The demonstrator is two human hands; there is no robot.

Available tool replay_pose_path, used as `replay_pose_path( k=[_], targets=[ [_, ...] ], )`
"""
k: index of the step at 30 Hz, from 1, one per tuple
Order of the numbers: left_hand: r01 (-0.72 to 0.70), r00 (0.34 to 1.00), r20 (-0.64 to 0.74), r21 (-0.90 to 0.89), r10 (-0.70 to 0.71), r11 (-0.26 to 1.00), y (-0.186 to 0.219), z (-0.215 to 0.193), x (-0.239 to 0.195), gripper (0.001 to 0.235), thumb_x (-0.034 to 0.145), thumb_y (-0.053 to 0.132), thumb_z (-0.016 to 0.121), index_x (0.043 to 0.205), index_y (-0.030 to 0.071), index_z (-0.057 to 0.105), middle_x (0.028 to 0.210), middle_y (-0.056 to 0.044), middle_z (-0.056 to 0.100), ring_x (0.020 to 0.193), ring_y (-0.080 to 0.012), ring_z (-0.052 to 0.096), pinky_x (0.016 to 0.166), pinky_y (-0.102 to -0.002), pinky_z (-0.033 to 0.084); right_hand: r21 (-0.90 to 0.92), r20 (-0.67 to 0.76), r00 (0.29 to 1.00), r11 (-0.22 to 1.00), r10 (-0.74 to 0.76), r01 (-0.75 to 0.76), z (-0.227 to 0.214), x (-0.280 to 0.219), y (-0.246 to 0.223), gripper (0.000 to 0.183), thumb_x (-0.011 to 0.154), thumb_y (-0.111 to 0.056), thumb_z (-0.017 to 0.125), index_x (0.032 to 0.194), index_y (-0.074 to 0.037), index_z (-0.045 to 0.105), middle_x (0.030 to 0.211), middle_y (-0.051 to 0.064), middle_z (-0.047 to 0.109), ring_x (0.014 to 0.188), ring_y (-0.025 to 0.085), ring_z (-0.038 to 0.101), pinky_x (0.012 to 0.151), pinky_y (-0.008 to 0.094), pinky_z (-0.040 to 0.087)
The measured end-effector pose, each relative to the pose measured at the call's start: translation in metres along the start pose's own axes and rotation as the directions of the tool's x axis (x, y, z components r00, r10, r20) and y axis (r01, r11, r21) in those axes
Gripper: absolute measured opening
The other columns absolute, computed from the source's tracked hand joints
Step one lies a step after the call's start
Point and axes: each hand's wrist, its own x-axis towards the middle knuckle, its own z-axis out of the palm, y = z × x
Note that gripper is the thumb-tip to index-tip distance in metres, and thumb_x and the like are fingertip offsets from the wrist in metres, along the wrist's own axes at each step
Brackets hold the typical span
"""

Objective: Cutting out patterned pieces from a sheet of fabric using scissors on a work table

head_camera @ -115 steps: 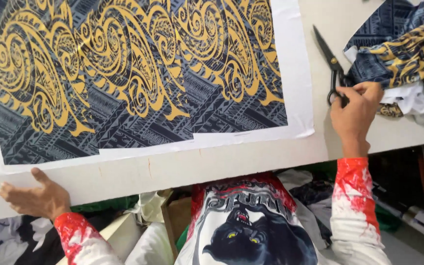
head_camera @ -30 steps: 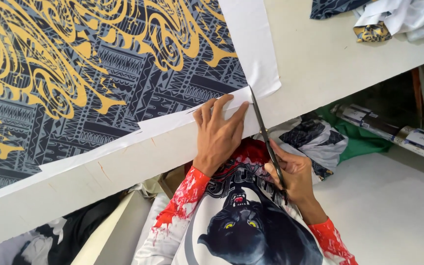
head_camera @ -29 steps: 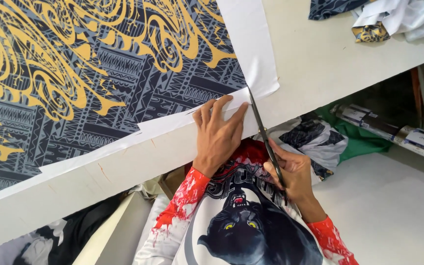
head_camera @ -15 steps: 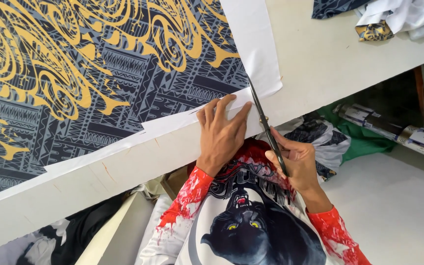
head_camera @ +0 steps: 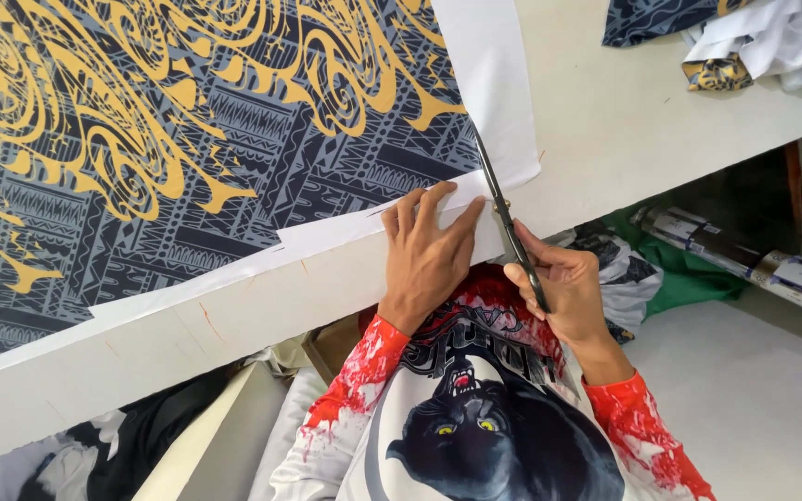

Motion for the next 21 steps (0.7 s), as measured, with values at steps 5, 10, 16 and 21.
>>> replay_pose_path(
  k=[5,10,16,21],
  targets=[
    [0.012,1.000,-0.002,0.002,-0.012,1.000,0.000,-0.001,0.000,0.028,0.090,0.014,0.072,0.116,0.023,0.076,0.129,-0.009,0.059,0.117,-0.0314,0.051,0.091,-0.044,0.033,-0.043,-0.005,1.000,0.999,0.022,-0.022,0.010,-0.001,-0.015,0.053,0.082,0.007,0.077,0.132,0.002,0.062,0.061,0.010,0.058,0.037,0.012,0.058,0.025,0.020,0.039],
    [0.014,1.000,-0.003,-0.010,-0.014,1.000,0.000,-0.002,0.000,0.027,0.090,0.014,0.072,0.116,0.021,0.077,0.128,-0.010,0.059,0.117,-0.0322,0.051,0.090,-0.044,0.033,0.016,0.014,1.000,1.000,0.003,-0.004,0.008,0.018,-0.007,0.051,0.082,0.006,0.077,0.131,0.003,0.063,0.058,0.008,0.058,0.037,0.010,0.055,0.026,0.019,0.040],
    [0.016,1.000,-0.001,-0.011,-0.016,1.000,0.000,-0.002,0.000,0.027,0.091,0.014,0.070,0.116,0.021,0.077,0.128,-0.010,0.059,0.117,-0.0327,0.052,0.090,-0.044,0.034,-0.041,0.017,1.000,0.999,-0.009,0.010,0.022,0.022,-0.024,0.052,0.083,0.007,0.076,0.133,0.000,0.063,0.058,0.008,0.056,0.037,0.011,0.055,0.026,0.020,0.039],
    [0.022,1.000,-0.012,-0.001,-0.022,1.000,0.000,0.000,0.000,0.025,0.090,0.014,0.071,0.114,0.021,0.078,0.127,-0.011,0.060,0.117,-0.0327,0.053,0.090,-0.044,0.035,-0.023,0.034,0.999,1.000,-0.003,0.004,0.021,0.033,-0.027,0.049,0.085,0.004,0.076,0.132,0.001,0.063,0.056,0.006,0.054,0.037,0.010,0.053,0.027,0.018,0.040]
  ],
)
